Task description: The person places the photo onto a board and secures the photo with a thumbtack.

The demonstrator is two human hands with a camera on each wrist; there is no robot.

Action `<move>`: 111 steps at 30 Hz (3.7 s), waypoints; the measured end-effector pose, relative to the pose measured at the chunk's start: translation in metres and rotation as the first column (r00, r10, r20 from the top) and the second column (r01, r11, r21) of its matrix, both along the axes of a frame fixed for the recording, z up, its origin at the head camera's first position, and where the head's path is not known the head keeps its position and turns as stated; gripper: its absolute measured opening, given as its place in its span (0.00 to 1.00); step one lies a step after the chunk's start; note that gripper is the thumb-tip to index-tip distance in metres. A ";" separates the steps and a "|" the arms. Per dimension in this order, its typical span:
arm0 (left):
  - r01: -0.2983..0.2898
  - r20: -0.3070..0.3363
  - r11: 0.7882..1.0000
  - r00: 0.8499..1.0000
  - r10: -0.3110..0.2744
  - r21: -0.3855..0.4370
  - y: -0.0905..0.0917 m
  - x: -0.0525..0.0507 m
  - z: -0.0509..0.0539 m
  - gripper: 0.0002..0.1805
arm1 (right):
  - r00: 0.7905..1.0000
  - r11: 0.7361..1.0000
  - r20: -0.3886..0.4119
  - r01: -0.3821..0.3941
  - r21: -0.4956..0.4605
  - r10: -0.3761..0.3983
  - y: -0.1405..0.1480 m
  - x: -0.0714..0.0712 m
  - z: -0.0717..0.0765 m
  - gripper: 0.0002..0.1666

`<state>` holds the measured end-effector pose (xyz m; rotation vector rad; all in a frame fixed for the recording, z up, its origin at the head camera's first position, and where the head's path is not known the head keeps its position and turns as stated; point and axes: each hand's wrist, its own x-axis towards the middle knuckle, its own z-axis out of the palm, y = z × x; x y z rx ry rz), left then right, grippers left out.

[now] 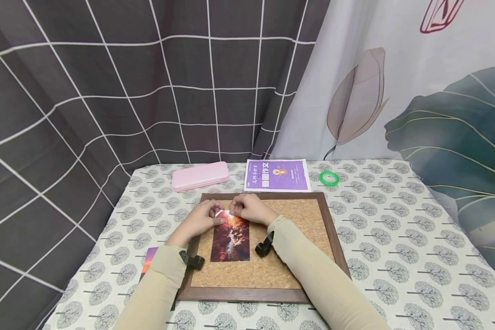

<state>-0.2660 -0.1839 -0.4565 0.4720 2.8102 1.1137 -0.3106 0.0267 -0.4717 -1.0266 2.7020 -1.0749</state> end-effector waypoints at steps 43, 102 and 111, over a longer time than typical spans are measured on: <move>0.016 -0.054 1.000 0.998 -0.017 -0.009 -0.002 0.001 -0.001 0.14 | 0.998 0.998 0.052 0.033 -0.049 -0.031 -0.002 0.000 -0.003 0.02; 0.016 -0.125 1.000 0.992 -0.018 -0.021 -0.074 0.035 0.086 0.22 | 0.997 0.999 0.078 0.009 -0.051 -0.005 0.002 -0.002 -0.001 0.02; 0.049 0.145 0.972 0.989 -0.016 -0.230 -0.143 0.081 0.057 0.27 | 0.996 0.998 0.082 -0.010 -0.061 0.015 0.001 -0.002 -0.002 0.03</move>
